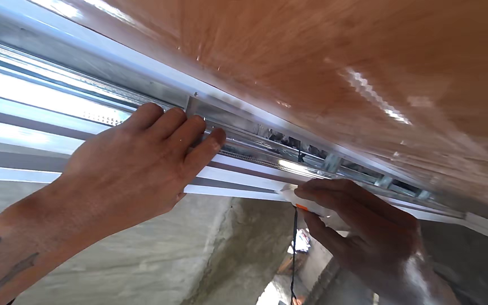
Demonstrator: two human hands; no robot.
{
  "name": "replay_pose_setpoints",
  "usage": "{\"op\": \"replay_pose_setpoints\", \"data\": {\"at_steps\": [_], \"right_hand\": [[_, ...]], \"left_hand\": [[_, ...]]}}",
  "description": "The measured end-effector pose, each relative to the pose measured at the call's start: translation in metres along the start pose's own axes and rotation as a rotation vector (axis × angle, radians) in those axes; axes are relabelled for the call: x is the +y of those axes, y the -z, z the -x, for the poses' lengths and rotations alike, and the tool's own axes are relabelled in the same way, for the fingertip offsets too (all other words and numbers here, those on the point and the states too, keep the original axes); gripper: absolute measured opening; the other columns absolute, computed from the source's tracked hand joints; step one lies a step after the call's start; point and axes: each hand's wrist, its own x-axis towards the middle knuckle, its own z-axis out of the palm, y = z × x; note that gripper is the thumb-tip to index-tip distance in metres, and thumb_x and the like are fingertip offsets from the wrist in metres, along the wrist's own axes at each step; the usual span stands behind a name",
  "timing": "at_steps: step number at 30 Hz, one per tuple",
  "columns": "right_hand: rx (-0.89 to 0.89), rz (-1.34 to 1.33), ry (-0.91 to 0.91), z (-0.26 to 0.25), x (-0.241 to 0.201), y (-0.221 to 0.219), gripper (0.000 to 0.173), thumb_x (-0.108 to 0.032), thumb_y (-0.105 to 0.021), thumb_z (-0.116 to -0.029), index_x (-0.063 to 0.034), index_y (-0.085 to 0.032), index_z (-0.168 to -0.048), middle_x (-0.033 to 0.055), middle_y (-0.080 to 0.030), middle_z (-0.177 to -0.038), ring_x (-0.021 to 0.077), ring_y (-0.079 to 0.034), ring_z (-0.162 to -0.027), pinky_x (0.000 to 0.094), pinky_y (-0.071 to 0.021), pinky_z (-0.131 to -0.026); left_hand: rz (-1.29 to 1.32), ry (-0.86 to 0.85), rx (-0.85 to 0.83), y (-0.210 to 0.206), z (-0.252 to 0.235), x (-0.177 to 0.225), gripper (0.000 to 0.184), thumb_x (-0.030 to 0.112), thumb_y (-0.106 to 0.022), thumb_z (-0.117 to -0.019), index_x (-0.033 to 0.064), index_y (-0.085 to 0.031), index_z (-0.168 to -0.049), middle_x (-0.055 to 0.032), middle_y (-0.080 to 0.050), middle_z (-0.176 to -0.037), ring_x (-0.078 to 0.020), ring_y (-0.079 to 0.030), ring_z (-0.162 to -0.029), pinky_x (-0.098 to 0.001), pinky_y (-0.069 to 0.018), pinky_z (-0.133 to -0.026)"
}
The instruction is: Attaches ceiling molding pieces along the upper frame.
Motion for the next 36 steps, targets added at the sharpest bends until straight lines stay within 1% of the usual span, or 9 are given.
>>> {"op": "replay_pose_setpoints", "data": {"at_steps": [3,6,11,16,22,28,31,33,36], "right_hand": [[-0.051,-0.010,-0.016,-0.004,0.000,0.004,0.019,-0.017,-0.068,-0.0960,-0.0092,-0.075,-0.112,0.0040,-0.071,-0.110,0.0025,-0.066,-0.092,0.0139,-0.0551,-0.075],[-0.059,-0.055,-0.017,-0.007,0.002,0.003,0.017,-0.016,-0.069,-0.0951,-0.0091,-0.074,-0.110,0.0033,-0.071,-0.108,0.0021,-0.067,-0.092,0.0144,-0.0560,-0.076],[-0.105,-0.064,0.044,-0.009,0.005,0.007,0.016,-0.014,-0.067,-0.0971,-0.0073,-0.074,-0.110,0.0049,-0.072,-0.111,0.0054,-0.068,-0.097,0.0166,-0.0571,-0.081],[-0.147,-0.038,0.082,-0.012,0.006,0.013,0.015,-0.014,-0.066,-0.0981,-0.0087,-0.074,-0.110,0.0042,-0.073,-0.111,0.0059,-0.068,-0.098,0.0170,-0.0567,-0.081],[-0.122,-0.003,0.136,-0.009,0.004,0.018,0.016,-0.011,-0.067,-0.0978,-0.0077,-0.074,-0.112,0.0073,-0.073,-0.113,0.0107,-0.069,-0.106,0.0194,-0.0571,-0.088],[-0.128,0.025,0.129,-0.009,0.002,0.013,0.020,-0.012,-0.066,-0.0980,-0.0088,-0.072,-0.117,0.0066,-0.071,-0.114,0.0088,-0.067,-0.103,0.0171,-0.0556,-0.085],[-0.090,-0.043,0.097,-0.009,0.001,0.008,0.019,-0.012,-0.068,-0.0959,-0.0082,-0.072,-0.114,0.0059,-0.071,-0.113,0.0063,-0.067,-0.101,0.0154,-0.0560,-0.083],[-0.062,-0.107,0.067,-0.009,0.000,0.005,0.019,-0.011,-0.070,-0.0943,-0.0065,-0.072,-0.113,0.0060,-0.071,-0.114,0.0067,-0.069,-0.103,0.0170,-0.0593,-0.084],[-0.039,-0.172,0.033,-0.009,0.000,0.002,0.021,-0.011,-0.072,-0.0928,-0.0067,-0.073,-0.113,0.0050,-0.071,-0.115,0.0068,-0.069,-0.101,0.0188,-0.0610,-0.083]], "left_hand": [[0.009,0.004,-0.003,0.000,0.001,0.000,0.074,0.033,-0.068,-0.0805,0.0033,-0.048,-0.145,-0.0220,-0.059,-0.116,-0.0437,-0.059,-0.096,-0.0561,-0.0450,-0.077],[0.012,0.002,0.004,-0.001,0.000,0.000,0.072,0.033,-0.067,-0.0814,0.0033,-0.048,-0.145,-0.0218,-0.060,-0.116,-0.0436,-0.060,-0.097,-0.0561,-0.0451,-0.077],[0.008,0.000,-0.003,0.000,0.000,0.000,0.074,0.034,-0.068,-0.0805,0.0025,-0.049,-0.144,-0.0215,-0.060,-0.115,-0.0430,-0.059,-0.095,-0.0560,-0.0448,-0.076],[0.004,0.005,-0.003,0.000,0.000,0.001,0.073,0.033,-0.068,-0.0815,0.0029,-0.048,-0.145,-0.0216,-0.059,-0.116,-0.0431,-0.059,-0.096,-0.0558,-0.0449,-0.076],[0.003,0.006,0.000,0.000,0.000,0.001,0.069,0.033,-0.065,-0.0838,0.0024,-0.049,-0.144,-0.0211,-0.060,-0.116,-0.0428,-0.059,-0.096,-0.0554,-0.0450,-0.077],[0.010,-0.013,0.013,0.001,0.001,0.001,0.073,0.035,-0.064,-0.0840,0.0074,-0.044,-0.149,-0.0217,-0.058,-0.114,-0.0438,-0.058,-0.094,-0.0558,-0.0439,-0.076],[0.032,-0.039,0.068,0.003,0.003,0.002,0.062,0.032,-0.065,-0.0865,0.0049,-0.049,-0.140,-0.0246,-0.058,-0.118,-0.0460,-0.059,-0.097,-0.0571,-0.0449,-0.079],[0.038,-0.073,0.119,0.002,0.007,0.001,0.042,0.027,-0.061,-0.0924,0.0007,-0.053,-0.125,-0.0270,-0.057,-0.126,-0.0466,-0.059,-0.105,-0.0568,-0.0461,-0.085],[0.075,-0.140,0.177,-0.001,0.015,0.000,0.016,0.015,-0.054,-0.1000,0.0024,-0.060,-0.108,-0.0260,-0.055,-0.138,-0.0453,-0.057,-0.121,-0.0561,-0.0453,-0.100]]}}
